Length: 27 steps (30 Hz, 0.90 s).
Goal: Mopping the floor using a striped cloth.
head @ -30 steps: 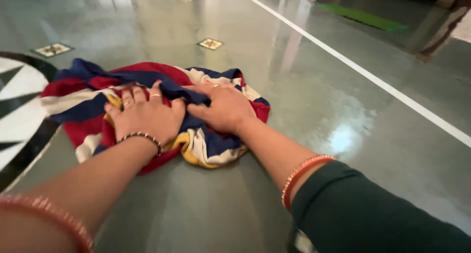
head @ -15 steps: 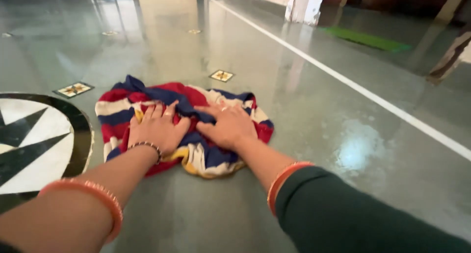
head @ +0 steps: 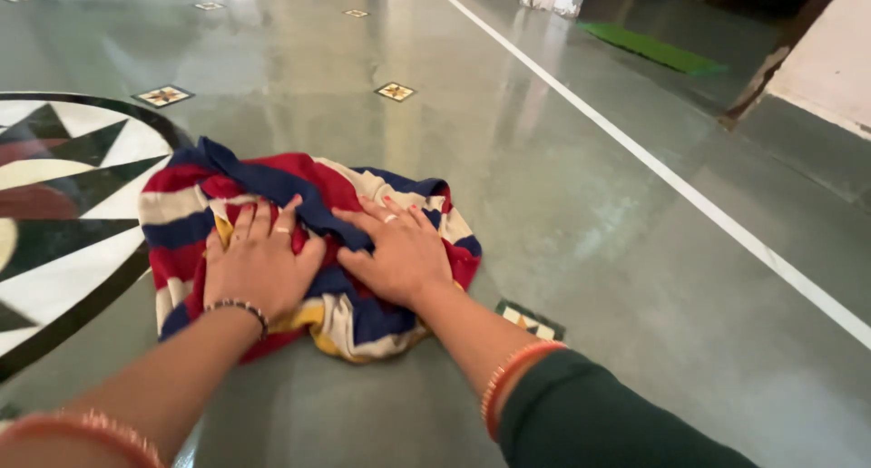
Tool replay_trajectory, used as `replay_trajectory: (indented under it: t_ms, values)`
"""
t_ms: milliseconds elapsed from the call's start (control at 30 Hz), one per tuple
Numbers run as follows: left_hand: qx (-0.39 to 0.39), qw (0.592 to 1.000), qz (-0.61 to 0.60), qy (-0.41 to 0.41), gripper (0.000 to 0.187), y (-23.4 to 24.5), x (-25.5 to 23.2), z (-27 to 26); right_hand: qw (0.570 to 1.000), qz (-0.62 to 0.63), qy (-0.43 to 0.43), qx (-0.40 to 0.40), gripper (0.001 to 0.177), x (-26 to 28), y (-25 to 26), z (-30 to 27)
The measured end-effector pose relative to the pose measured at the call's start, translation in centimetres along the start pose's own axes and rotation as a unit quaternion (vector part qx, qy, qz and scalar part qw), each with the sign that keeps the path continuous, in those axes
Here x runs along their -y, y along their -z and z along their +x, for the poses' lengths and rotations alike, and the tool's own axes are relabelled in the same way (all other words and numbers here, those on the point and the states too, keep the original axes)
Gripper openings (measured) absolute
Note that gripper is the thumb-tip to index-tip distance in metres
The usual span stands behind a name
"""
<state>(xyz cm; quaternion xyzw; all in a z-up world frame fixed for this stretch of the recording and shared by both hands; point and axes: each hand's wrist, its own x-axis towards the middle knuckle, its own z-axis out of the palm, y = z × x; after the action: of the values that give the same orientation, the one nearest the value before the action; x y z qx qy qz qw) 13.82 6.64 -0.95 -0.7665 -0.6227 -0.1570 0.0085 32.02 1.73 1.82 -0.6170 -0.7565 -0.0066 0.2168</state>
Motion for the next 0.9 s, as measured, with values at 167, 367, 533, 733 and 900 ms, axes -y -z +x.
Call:
replay_trajectory:
  t_ms: [167,367,533,733,900]
  values:
    - [0.003,1.0,-0.001,0.006,0.075,2.1,-0.3,-6.6,0.999,0.019,0.024,0.009,0.061,2.4,2.2,-5.1]
    - [-0.002,1.0,-0.011,0.01,0.075,3.4,-1.1,-11.3,0.999,0.032,0.027,0.006,0.061,4.0,3.5,-9.4]
    - [-0.011,1.0,-0.011,0.005,0.076,4.5,-1.7,-15.0,0.999,0.039,0.026,0.003,0.062,5.3,4.8,-12.7]
    - [-0.011,1.0,0.001,0.001,0.075,5.0,-2.7,-18.5,0.999,0.048,0.025,-0.004,0.061,6.0,6.3,-16.4]
    - [0.014,0.999,-0.007,0.04,0.077,6.1,-5.4,-21.6,0.997,0.067,0.02,0.019,0.062,5.7,8.1,-19.4]
